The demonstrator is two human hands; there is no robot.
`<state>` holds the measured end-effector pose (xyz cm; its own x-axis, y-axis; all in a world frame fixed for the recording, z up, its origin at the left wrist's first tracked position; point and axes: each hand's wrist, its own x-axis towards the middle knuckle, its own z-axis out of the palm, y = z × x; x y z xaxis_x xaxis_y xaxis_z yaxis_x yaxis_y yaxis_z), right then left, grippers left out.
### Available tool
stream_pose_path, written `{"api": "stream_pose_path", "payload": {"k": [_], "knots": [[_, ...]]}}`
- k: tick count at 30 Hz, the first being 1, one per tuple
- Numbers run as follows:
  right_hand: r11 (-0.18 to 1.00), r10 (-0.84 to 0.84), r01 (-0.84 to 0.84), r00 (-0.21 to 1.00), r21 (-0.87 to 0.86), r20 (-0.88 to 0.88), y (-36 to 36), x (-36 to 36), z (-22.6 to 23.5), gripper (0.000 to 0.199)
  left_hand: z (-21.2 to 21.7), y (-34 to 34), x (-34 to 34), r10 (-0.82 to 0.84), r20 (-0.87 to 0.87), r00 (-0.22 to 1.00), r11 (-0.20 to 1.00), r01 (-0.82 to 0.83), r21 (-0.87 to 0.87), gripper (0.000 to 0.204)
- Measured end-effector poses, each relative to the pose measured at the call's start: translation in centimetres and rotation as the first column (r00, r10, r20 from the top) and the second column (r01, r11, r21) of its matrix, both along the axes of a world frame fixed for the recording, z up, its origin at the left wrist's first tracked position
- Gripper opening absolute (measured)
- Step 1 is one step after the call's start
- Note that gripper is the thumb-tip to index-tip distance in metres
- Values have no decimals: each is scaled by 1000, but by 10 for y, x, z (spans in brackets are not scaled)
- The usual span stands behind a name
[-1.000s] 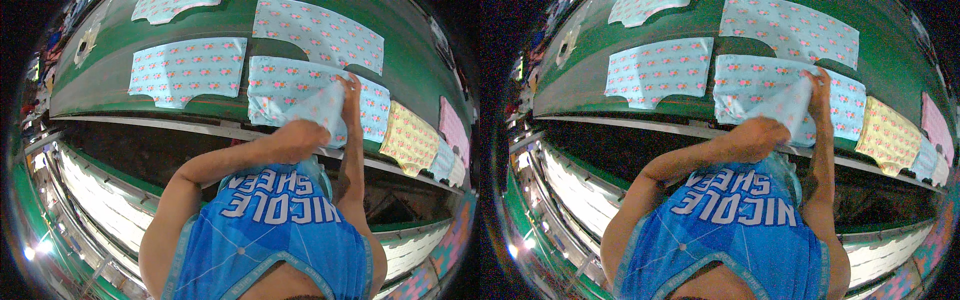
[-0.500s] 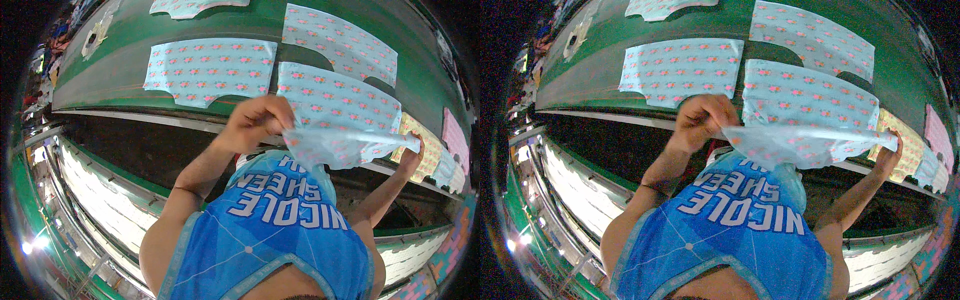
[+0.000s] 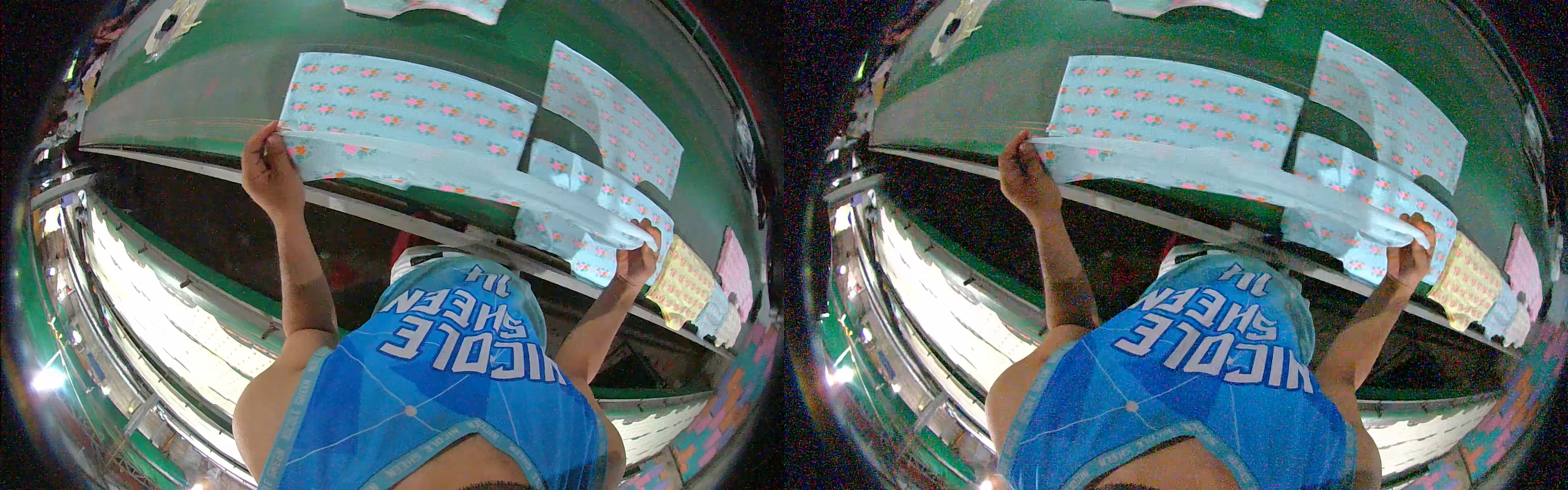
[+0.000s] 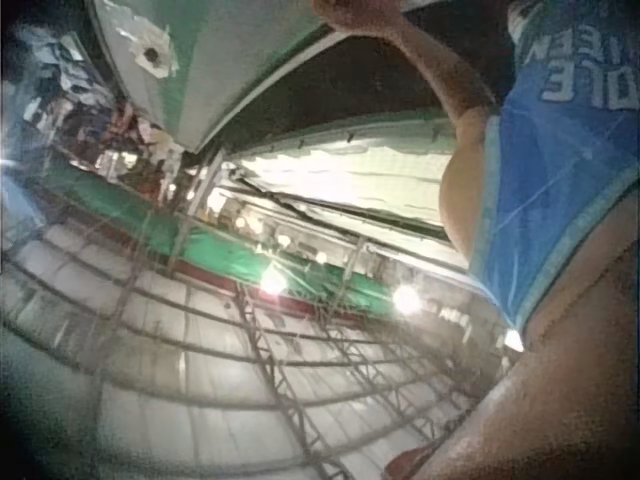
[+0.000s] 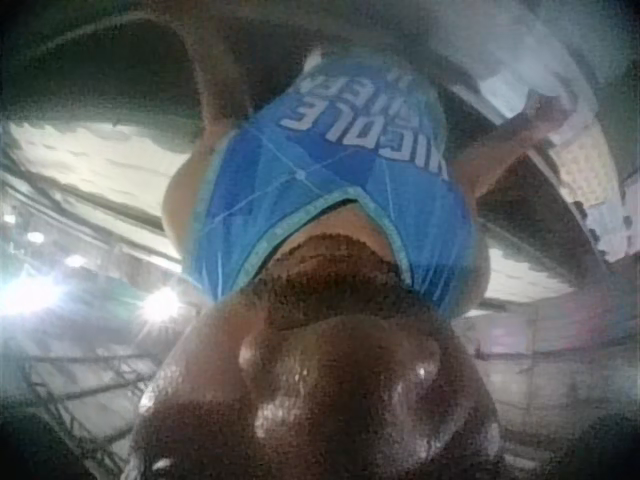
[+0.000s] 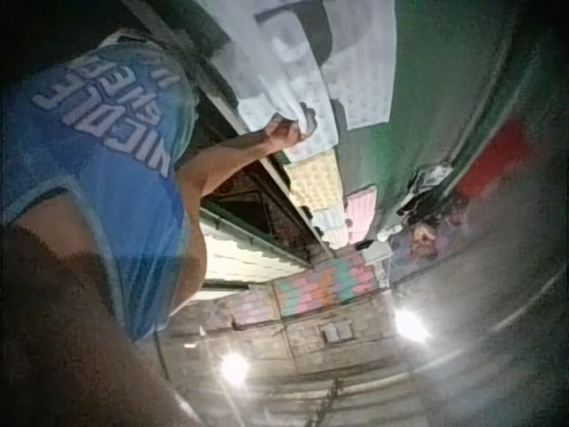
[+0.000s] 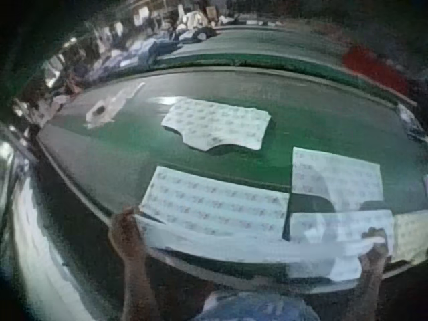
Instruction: The person repeatedly folds small patterned fabric pieces on a green work surface. They pick up each piece, smooth it, fold it in half, and place it back down, repeating the same motion across multiple items.
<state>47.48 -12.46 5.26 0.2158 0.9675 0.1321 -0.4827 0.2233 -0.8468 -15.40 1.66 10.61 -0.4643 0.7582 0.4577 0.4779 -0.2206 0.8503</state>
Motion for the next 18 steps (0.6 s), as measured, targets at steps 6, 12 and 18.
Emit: {"api": "stream_pose_path", "payload": {"k": [6,12,18], "knots": [[978,-126,126,992,-165,6,55,-110,16,25,0,46,-92,57,-166,984,998,-63,-27,18],[943,-87,127,986,-308,139,94,-121,-40,12,-43,142,-142,-180,3,984,980,179,-82,19],[852,179,171,793,-494,583,150,-192,-39,51,-125,224,-141,-222,-367,903,955,126,-269,13]]}}
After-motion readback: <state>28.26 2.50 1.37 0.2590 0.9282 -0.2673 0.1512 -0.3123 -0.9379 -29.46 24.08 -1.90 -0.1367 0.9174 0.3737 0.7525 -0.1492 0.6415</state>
